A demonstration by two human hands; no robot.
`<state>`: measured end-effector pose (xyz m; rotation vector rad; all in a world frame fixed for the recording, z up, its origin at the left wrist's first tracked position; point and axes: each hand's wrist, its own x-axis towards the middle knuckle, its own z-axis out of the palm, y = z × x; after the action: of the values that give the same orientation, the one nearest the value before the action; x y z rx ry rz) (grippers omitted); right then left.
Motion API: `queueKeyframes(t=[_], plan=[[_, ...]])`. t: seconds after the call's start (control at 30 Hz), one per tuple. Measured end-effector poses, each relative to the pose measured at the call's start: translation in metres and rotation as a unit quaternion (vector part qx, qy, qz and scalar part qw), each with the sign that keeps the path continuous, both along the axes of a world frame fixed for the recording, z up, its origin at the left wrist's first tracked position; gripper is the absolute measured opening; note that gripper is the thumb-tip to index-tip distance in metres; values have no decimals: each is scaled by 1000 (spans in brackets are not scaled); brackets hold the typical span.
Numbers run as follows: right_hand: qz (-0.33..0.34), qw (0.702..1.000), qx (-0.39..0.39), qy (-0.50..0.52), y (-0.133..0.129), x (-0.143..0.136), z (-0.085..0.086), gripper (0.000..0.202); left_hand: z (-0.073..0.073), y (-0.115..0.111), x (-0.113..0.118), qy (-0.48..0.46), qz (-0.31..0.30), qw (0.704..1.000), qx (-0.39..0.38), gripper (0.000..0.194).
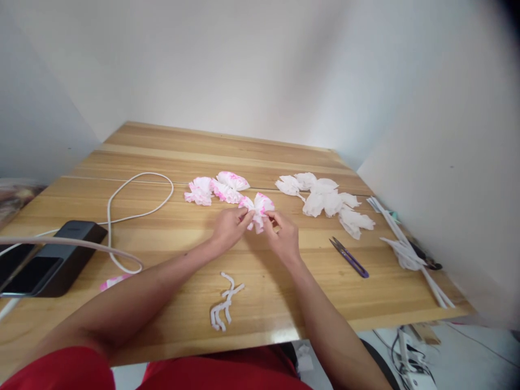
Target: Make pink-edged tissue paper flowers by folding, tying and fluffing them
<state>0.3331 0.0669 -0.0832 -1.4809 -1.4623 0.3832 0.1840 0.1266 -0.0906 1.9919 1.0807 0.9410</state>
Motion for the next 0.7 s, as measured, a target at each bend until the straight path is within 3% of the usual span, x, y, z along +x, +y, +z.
queueKeyframes(t=[0.17, 0.3, 0.47, 0.6, 0.7], plan=[[28, 969, -86, 229, 6, 5, -4, 25, 0, 3, 0, -130, -38, 986, -96, 51], [42, 971, -89, 218, 5, 3, -2, 22, 2, 2, 2, -101, -89, 986, -100, 52], [43, 984, -72, 156, 4, 0, -4, 21, 0, 0, 6, 7, -31, 995, -93, 42], [46, 978, -75, 188, 6, 3, -5, 22, -4, 2, 6, -37, -27, 995, -94, 31], [41, 956, -96, 273, 8, 6, -6, 23, -3, 5, 5, -117, -46, 981, -148, 26]])
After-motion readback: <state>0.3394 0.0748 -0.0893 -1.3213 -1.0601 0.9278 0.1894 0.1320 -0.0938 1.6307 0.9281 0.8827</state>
